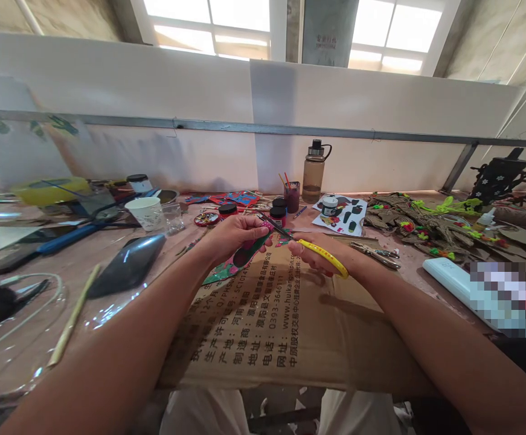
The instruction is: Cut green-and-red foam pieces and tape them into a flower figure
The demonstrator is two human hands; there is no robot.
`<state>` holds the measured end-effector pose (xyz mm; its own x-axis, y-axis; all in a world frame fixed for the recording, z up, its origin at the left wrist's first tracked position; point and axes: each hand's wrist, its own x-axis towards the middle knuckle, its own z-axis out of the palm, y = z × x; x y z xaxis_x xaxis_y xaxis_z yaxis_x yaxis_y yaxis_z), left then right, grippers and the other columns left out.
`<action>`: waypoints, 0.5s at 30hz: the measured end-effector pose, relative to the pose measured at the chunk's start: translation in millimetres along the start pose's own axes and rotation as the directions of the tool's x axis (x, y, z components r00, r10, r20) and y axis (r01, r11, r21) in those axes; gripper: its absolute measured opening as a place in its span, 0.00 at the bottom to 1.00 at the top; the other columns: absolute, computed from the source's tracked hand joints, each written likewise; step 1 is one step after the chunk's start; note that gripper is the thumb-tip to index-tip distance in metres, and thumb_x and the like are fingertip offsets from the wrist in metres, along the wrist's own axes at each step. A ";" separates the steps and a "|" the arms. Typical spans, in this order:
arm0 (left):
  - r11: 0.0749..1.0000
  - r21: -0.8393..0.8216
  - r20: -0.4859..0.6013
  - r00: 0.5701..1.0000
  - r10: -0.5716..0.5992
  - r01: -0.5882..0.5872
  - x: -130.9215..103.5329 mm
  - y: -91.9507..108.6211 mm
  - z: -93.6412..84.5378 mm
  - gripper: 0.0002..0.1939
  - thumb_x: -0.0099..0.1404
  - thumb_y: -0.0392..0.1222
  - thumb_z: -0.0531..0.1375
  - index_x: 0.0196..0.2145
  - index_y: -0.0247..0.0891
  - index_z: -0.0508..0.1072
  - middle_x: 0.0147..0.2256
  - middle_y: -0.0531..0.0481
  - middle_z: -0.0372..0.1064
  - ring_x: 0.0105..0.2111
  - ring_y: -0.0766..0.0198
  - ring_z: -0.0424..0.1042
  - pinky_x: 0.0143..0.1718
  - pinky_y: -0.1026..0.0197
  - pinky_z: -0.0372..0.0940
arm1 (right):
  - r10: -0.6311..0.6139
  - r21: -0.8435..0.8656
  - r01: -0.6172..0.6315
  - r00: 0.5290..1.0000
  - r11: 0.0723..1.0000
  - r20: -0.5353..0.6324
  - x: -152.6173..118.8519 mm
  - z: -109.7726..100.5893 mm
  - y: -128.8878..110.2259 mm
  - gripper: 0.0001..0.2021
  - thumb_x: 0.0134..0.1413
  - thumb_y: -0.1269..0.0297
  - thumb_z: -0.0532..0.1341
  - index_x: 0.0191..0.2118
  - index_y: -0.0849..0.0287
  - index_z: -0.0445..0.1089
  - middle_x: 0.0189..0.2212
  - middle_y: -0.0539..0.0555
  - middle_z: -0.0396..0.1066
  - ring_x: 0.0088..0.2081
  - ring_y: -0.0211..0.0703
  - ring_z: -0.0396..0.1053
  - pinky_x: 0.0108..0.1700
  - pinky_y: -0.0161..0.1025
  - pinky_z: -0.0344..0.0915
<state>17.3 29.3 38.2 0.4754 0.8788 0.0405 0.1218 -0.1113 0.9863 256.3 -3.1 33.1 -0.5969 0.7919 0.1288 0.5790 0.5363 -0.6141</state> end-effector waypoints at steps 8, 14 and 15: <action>1.000 0.029 -0.013 1.000 -0.001 0.002 0.3 -1.4 -0.6 0.18 0.53 0.56 0.69 0.26 0.36 0.77 0.19 0.51 0.69 0.13 0.70 0.60 0.12 0.68 0.50 | 0.006 -0.007 -0.006 1.000 1.000 0.000 -2.8 -1.5 -4.8 0.24 0.67 0.42 0.48 0.31 0.58 0.60 0.25 0.48 0.59 0.26 0.35 0.54 0.29 0.35 0.52; 0.999 0.033 -0.003 1.000 0.002 -0.002 0.6 -1.0 -1.5 0.17 0.54 0.54 0.69 0.27 0.36 0.78 0.19 0.49 0.71 0.13 0.69 0.61 0.13 0.67 0.51 | 0.026 -0.042 -0.026 1.000 0.999 -0.002 -4.2 -3.5 -10.8 0.24 0.66 0.42 0.47 0.30 0.58 0.59 0.25 0.48 0.59 0.25 0.35 0.54 0.28 0.35 0.51; 0.999 0.040 0.001 1.000 -0.004 0.003 0.2 -0.3 -1.4 0.16 0.55 0.54 0.69 0.26 0.36 0.78 0.18 0.49 0.70 0.13 0.69 0.60 0.12 0.66 0.50 | 0.033 -0.044 -0.033 0.999 0.999 -0.004 -4.5 -3.9 -11.7 0.24 0.66 0.42 0.47 0.29 0.58 0.58 0.24 0.48 0.59 0.24 0.35 0.54 0.28 0.35 0.51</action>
<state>16.1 30.1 38.1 0.4758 0.8788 0.0368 0.1579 -0.1266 0.9793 254.4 -11.8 42.7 -0.5757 0.8100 0.1114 0.6220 0.5223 -0.5834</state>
